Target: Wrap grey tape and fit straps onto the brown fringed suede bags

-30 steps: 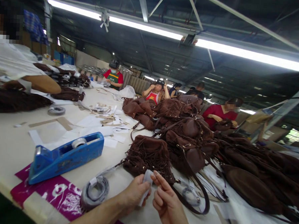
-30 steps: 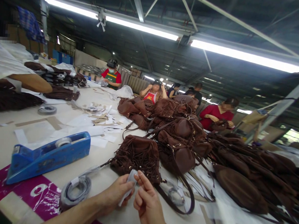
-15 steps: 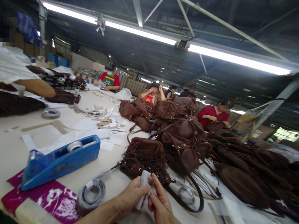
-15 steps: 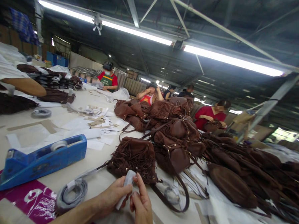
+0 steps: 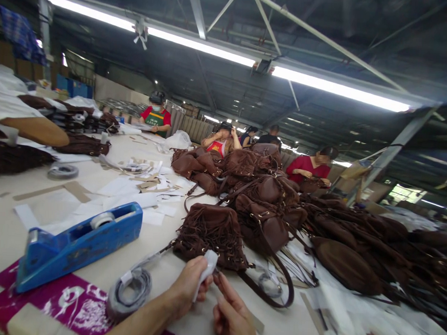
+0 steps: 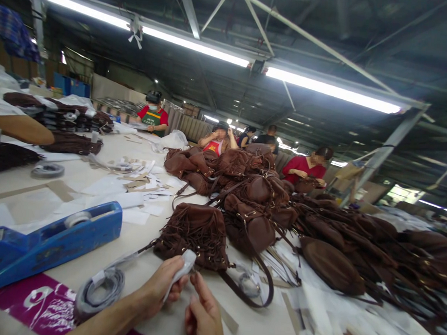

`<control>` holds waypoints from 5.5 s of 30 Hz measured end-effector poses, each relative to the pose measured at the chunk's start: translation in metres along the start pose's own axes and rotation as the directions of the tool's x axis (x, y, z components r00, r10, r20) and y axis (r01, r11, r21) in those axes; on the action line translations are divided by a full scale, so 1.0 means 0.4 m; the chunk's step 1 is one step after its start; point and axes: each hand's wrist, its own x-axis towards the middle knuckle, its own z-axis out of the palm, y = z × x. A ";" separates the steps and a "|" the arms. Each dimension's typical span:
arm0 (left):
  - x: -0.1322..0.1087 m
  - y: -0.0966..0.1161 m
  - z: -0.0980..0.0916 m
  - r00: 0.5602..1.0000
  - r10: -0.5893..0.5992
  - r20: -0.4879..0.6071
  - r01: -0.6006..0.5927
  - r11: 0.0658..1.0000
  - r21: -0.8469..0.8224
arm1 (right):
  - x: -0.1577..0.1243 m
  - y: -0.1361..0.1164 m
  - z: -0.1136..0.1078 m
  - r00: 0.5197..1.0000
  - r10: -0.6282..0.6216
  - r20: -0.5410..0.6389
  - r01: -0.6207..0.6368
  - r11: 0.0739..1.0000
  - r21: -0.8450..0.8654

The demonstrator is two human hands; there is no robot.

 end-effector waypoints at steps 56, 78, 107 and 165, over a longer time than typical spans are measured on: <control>-0.016 0.010 -0.012 0.999 -0.026 0.043 0.017 0.980 0.200 | 0.117 -0.059 0.087 0.988 -0.150 0.025 0.140 0.830 -0.540; 0.030 -0.046 -0.051 0.987 0.004 -0.160 -0.025 0.991 -0.130 | 0.117 -0.109 0.061 0.991 -0.130 0.019 0.099 0.644 -0.759; 0.015 0.286 -0.011 0.956 0.291 0.043 0.026 -0.228 0.973 | 0.090 -0.248 -0.251 0.682 -0.613 0.398 0.379 -0.169 -0.910; 0.078 0.208 -0.127 0.959 0.024 0.281 -0.273 -0.175 0.946 | 0.193 -0.175 -0.097 0.852 -0.204 0.482 0.505 0.079 -0.859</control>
